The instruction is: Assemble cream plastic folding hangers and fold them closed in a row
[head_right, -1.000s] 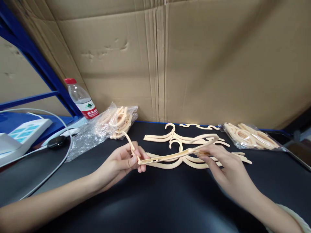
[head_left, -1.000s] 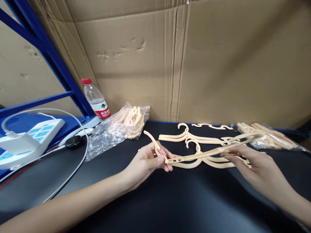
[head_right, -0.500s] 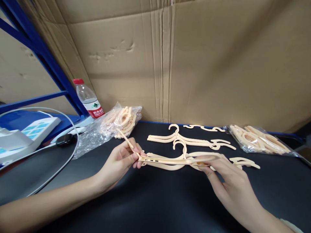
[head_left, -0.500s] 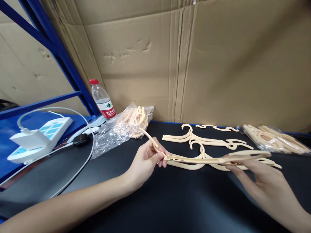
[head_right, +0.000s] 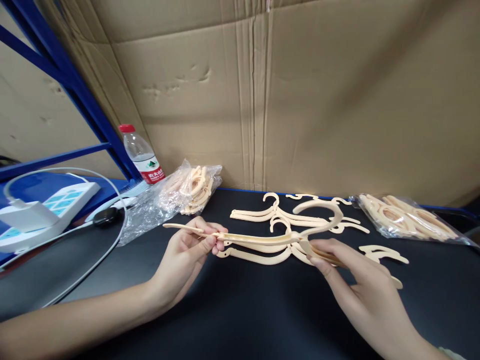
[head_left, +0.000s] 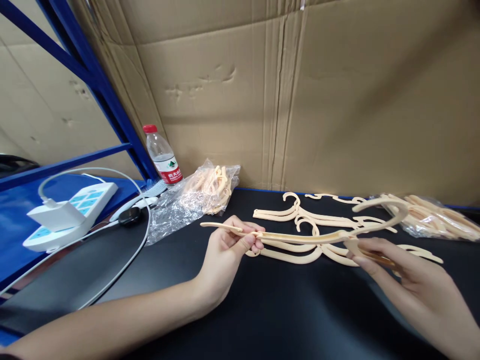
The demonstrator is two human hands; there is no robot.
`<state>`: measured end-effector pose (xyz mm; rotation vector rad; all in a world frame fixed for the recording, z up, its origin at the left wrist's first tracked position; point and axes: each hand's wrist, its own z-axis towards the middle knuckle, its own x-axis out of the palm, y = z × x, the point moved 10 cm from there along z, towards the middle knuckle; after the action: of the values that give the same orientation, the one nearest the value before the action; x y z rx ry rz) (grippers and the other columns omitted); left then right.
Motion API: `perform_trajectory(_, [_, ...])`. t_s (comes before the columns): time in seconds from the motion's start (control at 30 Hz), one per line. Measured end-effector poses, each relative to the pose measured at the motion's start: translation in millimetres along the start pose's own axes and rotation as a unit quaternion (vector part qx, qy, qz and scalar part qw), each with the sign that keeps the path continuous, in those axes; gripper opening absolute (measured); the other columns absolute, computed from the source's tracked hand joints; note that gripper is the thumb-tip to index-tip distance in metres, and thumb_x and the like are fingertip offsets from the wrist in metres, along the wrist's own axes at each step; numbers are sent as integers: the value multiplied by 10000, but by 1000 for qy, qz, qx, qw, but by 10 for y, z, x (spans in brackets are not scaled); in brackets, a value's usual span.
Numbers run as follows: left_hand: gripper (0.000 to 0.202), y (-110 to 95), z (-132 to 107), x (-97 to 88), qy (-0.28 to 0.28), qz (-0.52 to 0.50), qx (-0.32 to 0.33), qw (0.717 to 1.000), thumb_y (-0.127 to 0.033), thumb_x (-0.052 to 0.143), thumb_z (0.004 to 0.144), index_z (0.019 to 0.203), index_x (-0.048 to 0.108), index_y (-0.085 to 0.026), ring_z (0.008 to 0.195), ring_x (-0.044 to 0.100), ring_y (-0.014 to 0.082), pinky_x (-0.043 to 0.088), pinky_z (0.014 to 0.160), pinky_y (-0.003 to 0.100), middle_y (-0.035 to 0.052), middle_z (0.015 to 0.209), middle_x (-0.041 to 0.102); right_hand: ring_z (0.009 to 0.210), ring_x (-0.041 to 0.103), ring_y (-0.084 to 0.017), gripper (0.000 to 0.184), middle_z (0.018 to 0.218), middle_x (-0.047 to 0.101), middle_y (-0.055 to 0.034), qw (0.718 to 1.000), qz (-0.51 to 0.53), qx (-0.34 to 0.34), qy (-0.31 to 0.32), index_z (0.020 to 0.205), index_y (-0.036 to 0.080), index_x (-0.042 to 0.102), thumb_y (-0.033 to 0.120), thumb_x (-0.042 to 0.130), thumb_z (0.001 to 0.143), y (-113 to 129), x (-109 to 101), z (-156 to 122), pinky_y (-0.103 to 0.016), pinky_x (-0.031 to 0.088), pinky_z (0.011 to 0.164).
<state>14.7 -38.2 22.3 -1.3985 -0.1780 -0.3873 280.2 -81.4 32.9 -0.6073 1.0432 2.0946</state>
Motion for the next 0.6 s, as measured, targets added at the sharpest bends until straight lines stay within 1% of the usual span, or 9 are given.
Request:
perform_trajectory(0.13, [159, 185, -108, 44, -2, 47, -71, 996, -183, 648, 808, 916, 535, -159, 618, 613, 85, 499, 567, 205, 57, 952, 649, 853, 685, -236, 257, 1018, 695, -50, 997, 40, 35, -48, 1011, 247, 621, 436, 588, 840, -78, -156, 68, -317, 578, 731])
perform_trajectory(0.2, [113, 228, -207, 180, 62, 137, -80, 985, -164, 585, 840, 939, 533, -174, 603, 625, 104, 509, 530, 222, 65, 959, 645, 857, 668, -225, 241, 1019, 670, -55, 996, 51, 32, -71, 990, 237, 618, 421, 590, 838, -61, -270, 133, -307, 571, 745])
perform_trajectory(0.23, [89, 193, -271, 315, 127, 201, -49, 970, -145, 559, 846, 929, 544, -175, 628, 642, 125, 523, 539, 239, 74, 958, 651, 859, 658, -220, 234, 1016, 659, -56, 996, 47, 28, -63, 987, 234, 618, 415, 585, 842, -48, -290, 168, -299, 569, 734])
perform_trajectory(0.27, [104, 107, -364, 495, 207, 276, 20, 938, -122, 540, 849, 935, 566, -175, 702, 665, 158, 541, 592, 261, 86, 953, 667, 868, 650, -219, 231, 1011, 652, -55, 998, 39, 21, -47, 986, 233, 620, 413, 574, 848, -29, -287, 200, -295, 565, 724])
perform_trajectory(0.33, [160, -60, -717, 883, 377, 404, 212, 806, -98, 540, 848, 973, 608, -170, 932, 665, 227, 537, 787, 319, 114, 1028, 694, 908, 637, -227, 225, 1016, 650, -54, 1000, 16, 0, 9, 991, 240, 626, 409, 549, 865, 11, -206, 237, -305, 555, 732])
perform_trajectory(0.4, [192, -120, -1008, 1035, 434, 487, 358, 668, -99, 524, 871, 1024, 626, -154, 1093, 604, 254, 463, 947, 361, 113, 1151, 680, 918, 633, -229, 201, 995, 658, -51, 997, -5, -17, 79, 983, 247, 633, 384, 523, 887, 35, -49, 218, -322, 543, 752])
perform_trajectory(0.43, [212, -125, -1045, 1048, 425, 520, 391, 629, -106, 511, 882, 1057, 624, -143, 1141, 574, 259, 426, 992, 377, 108, 1213, 654, 905, 633, -226, 190, 974, 662, -51, 993, -11, -24, 116, 974, 247, 637, 364, 508, 897, 43, 44, 189, -327, 538, 753])
perform_trajectory(0.5, [277, -109, -961, 1015, 378, 575, 390, 611, -116, 490, 885, 1143, 593, -109, 1206, 517, 268, 372, 1042, 403, 110, 1301, 596, 859, 631, -214, 171, 928, 662, -52, 981, -18, -31, 188, 948, 244, 642, 306, 488, 906, 53, 234, 105, -326, 532, 736])
perform_trajectory(0.6, [363, -12, -804, 942, 346, 610, 337, 628, -141, 488, 876, 1230, 540, -82, 1190, 517, 270, 361, 1046, 422, 130, 1273, 607, 813, 618, -202, 134, 881, 649, -46, 967, -41, -46, 249, 874, 239, 641, 209, 511, 864, 76, 403, -5, -331, 521, 732])
